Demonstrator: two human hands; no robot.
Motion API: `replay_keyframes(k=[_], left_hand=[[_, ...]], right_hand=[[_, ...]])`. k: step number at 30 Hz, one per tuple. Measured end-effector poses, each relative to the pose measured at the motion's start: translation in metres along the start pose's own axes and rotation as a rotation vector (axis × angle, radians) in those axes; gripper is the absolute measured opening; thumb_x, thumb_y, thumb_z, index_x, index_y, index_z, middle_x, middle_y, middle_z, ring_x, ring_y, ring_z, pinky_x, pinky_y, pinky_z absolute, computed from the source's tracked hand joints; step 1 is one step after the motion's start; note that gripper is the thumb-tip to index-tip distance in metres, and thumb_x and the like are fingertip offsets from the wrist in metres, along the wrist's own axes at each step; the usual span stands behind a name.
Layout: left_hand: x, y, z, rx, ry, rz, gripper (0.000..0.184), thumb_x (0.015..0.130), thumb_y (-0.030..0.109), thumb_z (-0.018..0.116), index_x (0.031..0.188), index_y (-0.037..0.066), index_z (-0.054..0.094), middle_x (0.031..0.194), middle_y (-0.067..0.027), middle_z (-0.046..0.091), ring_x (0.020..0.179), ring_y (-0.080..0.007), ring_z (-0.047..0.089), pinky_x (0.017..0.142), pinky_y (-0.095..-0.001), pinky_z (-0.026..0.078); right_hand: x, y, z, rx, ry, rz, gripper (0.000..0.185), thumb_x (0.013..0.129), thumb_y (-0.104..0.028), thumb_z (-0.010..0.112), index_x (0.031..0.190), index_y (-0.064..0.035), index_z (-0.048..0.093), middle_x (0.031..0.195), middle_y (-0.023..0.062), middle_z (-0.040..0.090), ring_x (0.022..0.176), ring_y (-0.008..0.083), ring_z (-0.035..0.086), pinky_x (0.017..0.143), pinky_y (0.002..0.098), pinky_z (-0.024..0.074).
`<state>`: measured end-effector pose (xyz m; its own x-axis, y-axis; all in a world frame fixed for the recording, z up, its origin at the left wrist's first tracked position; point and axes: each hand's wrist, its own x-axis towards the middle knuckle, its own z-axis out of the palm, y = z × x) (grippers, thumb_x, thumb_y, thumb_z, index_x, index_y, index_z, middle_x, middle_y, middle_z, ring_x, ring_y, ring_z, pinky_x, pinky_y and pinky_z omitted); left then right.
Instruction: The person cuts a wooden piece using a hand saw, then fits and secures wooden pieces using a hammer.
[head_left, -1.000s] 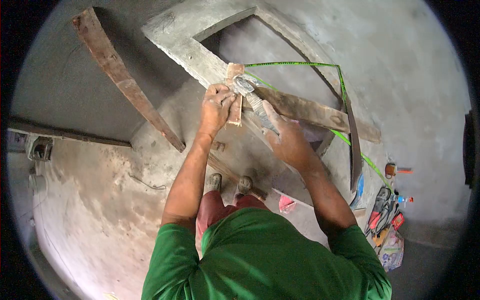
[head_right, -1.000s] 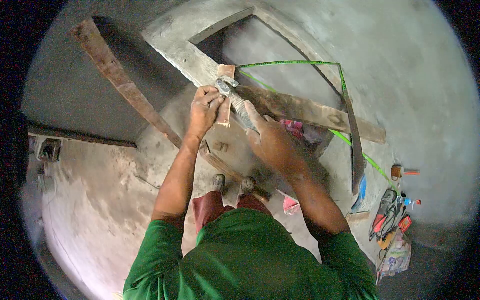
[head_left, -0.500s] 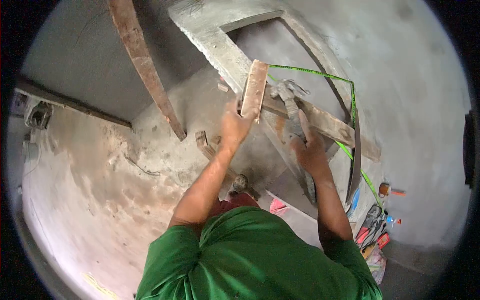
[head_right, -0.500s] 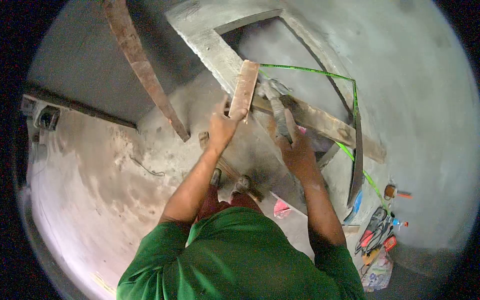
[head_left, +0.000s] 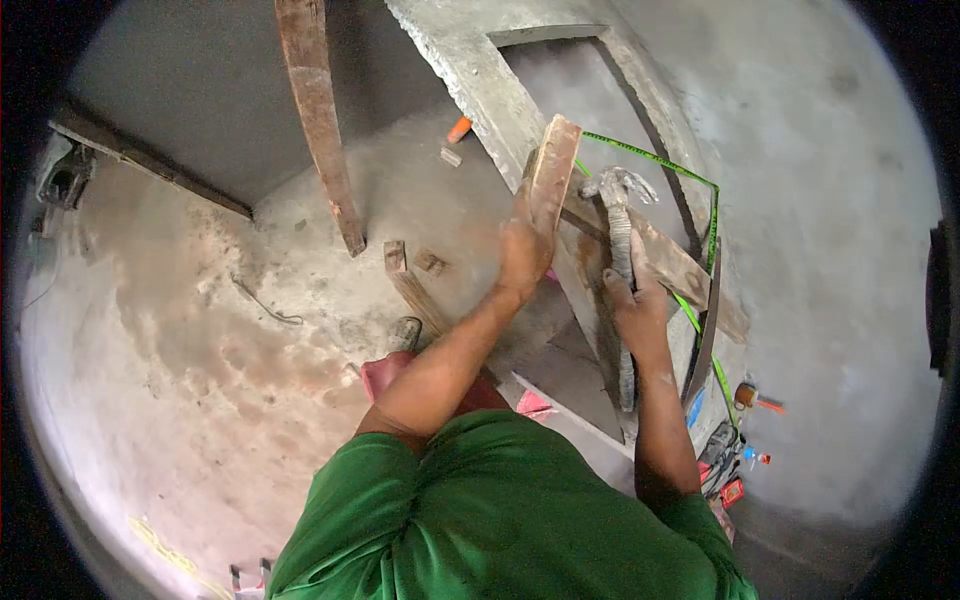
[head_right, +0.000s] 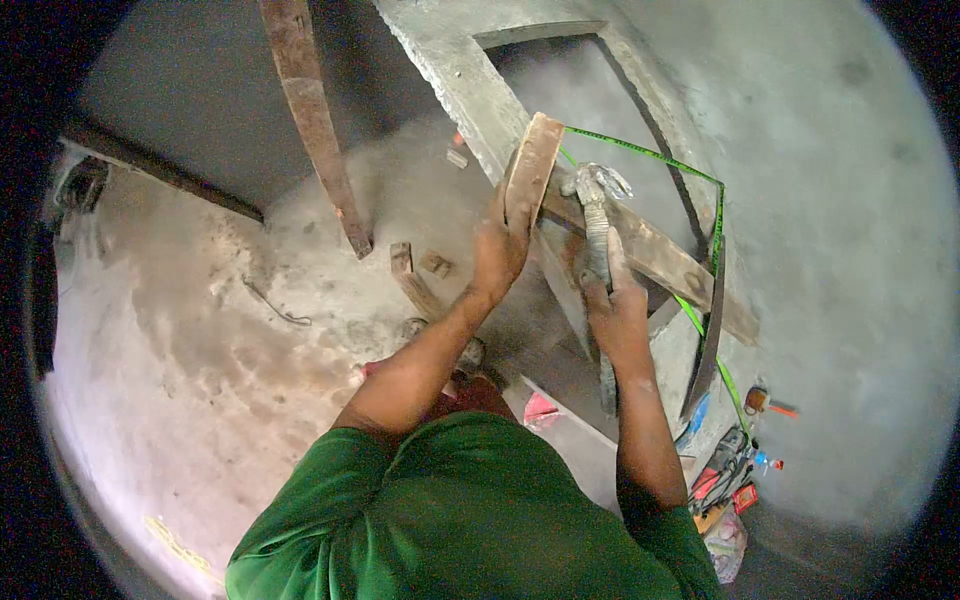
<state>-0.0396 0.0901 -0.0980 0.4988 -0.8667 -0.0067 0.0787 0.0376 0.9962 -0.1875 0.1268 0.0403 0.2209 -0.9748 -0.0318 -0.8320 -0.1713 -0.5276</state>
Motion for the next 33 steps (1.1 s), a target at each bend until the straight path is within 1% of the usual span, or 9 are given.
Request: replay_keyframes(k=[11, 14, 17, 23, 26, 29, 31, 32, 33], left_hand=[[0.0, 0.009, -0.001, 0.022, -0.034, -0.101, 0.053, 0.102, 0.023, 0.054, 0.145, -0.007, 0.044, 0.118, -0.0371, 0.064, 0.11, -0.049, 0.065, 0.093, -0.0494, 0.051], [0.0, 0.009, -0.003, 0.004, 0.047, 0.12, 0.051, 0.102, 0.022, 0.053, 0.144, -0.007, 0.045, 0.118, -0.0368, 0.064, 0.109, -0.0489, 0.065, 0.093, -0.0493, 0.051], [-0.003, 0.009, -0.002, -0.079, -0.002, 0.001, 0.053, 0.104, 0.028, 0.055, 0.141, -0.01, 0.047, 0.131, -0.0378, 0.057, 0.121, -0.0518, 0.057, 0.098, -0.0471, 0.049], [0.001, -0.015, 0.003, 0.071, 0.099, 0.224, 0.052, 0.102, 0.022, 0.055, 0.145, -0.006, 0.045, 0.118, -0.0331, 0.065, 0.108, -0.0466, 0.066, 0.092, -0.0485, 0.052], [-0.008, -0.006, -0.001, -0.008, 0.056, -0.022, 0.061, 0.101, 0.027, 0.059, 0.146, -0.009, 0.038, 0.126, -0.0401, 0.059, 0.117, -0.0496, 0.061, 0.098, -0.0496, 0.05], [-0.005, -0.011, 0.008, 0.002, -0.009, -0.206, 0.064, 0.102, 0.03, 0.057, 0.149, -0.007, 0.033, 0.109, -0.0335, 0.066, 0.094, -0.0425, 0.069, 0.087, -0.0496, 0.053], [-0.005, -0.027, 0.013, 0.2, 0.093, 0.073, 0.069, 0.103, 0.032, 0.057, 0.15, -0.009, 0.029, 0.093, -0.0281, 0.069, 0.08, -0.0355, 0.07, 0.078, -0.0477, 0.055], [-0.004, -0.024, 0.013, 0.19, 0.091, 0.077, 0.069, 0.103, 0.032, 0.057, 0.15, -0.009, 0.029, 0.093, -0.0281, 0.069, 0.08, -0.0355, 0.07, 0.078, -0.0477, 0.055], [-0.003, -0.022, 0.011, 0.053, 0.046, -0.029, 0.068, 0.102, 0.031, 0.057, 0.148, -0.012, 0.032, 0.109, -0.034, 0.064, 0.098, -0.0438, 0.065, 0.089, -0.049, 0.051]], right_hand=[[0.0, 0.025, 0.01, 0.041, -0.072, 0.031, 0.066, 0.096, -0.002, 0.061, 0.157, -0.0032, 0.036, 0.134, 0.0197, 0.064, 0.121, 0.0167, 0.057, 0.107, 0.028, 0.0389], [-0.001, 0.025, 0.013, 0.066, -0.076, 0.057, 0.066, 0.096, -0.002, 0.062, 0.157, -0.0027, 0.036, 0.135, 0.0189, 0.064, 0.122, 0.0167, 0.057, 0.106, 0.0282, 0.0399], [0.0, 0.027, 0.014, 0.074, -0.072, 0.063, 0.066, 0.096, -0.002, 0.062, 0.157, -0.0027, 0.036, 0.134, 0.0188, 0.064, 0.121, 0.0165, 0.057, 0.105, 0.0287, 0.0409], [0.017, 0.026, -0.007, -0.021, -0.119, -0.012, 0.065, 0.097, -0.006, 0.061, 0.157, -0.0085, 0.038, 0.135, 0.0182, 0.064, 0.12, 0.0194, 0.06, 0.107, 0.0305, 0.0413], [0.034, -0.02, -0.03, -0.079, -0.093, -0.04, 0.066, 0.095, -0.01, 0.064, 0.156, -0.008, 0.04, 0.133, 0.0285, 0.063, 0.122, 0.0333, 0.064, 0.104, 0.0373, 0.0458], [0.076, -0.061, -0.053, -0.258, -0.209, -0.191, 0.064, 0.094, -0.015, 0.064, 0.154, -0.0085, 0.043, 0.131, 0.029, 0.063, 0.119, 0.0407, 0.064, 0.102, 0.0405, 0.0488], [0.109, -0.078, -0.055, -0.458, -0.288, -0.684, 0.061, 0.093, -0.015, 0.064, 0.151, -0.0156, 0.049, 0.121, 0.0243, 0.069, 0.1, 0.0415, 0.068, 0.102, 0.0426, 0.049], [0.123, -0.087, -0.052, -0.469, -0.284, -0.683, 0.061, 0.093, -0.015, 0.064, 0.151, -0.0156, 0.049, 0.121, 0.0243, 0.069, 0.1, 0.0415, 0.068, 0.102, 0.0426, 0.049], [0.134, -0.096, -0.045, -0.604, -0.397, -0.654, 0.059, 0.09, -0.014, 0.066, 0.148, -0.0141, 0.052, 0.117, 0.0266, 0.068, 0.097, 0.0431, 0.067, 0.097, 0.0447, 0.0505]])
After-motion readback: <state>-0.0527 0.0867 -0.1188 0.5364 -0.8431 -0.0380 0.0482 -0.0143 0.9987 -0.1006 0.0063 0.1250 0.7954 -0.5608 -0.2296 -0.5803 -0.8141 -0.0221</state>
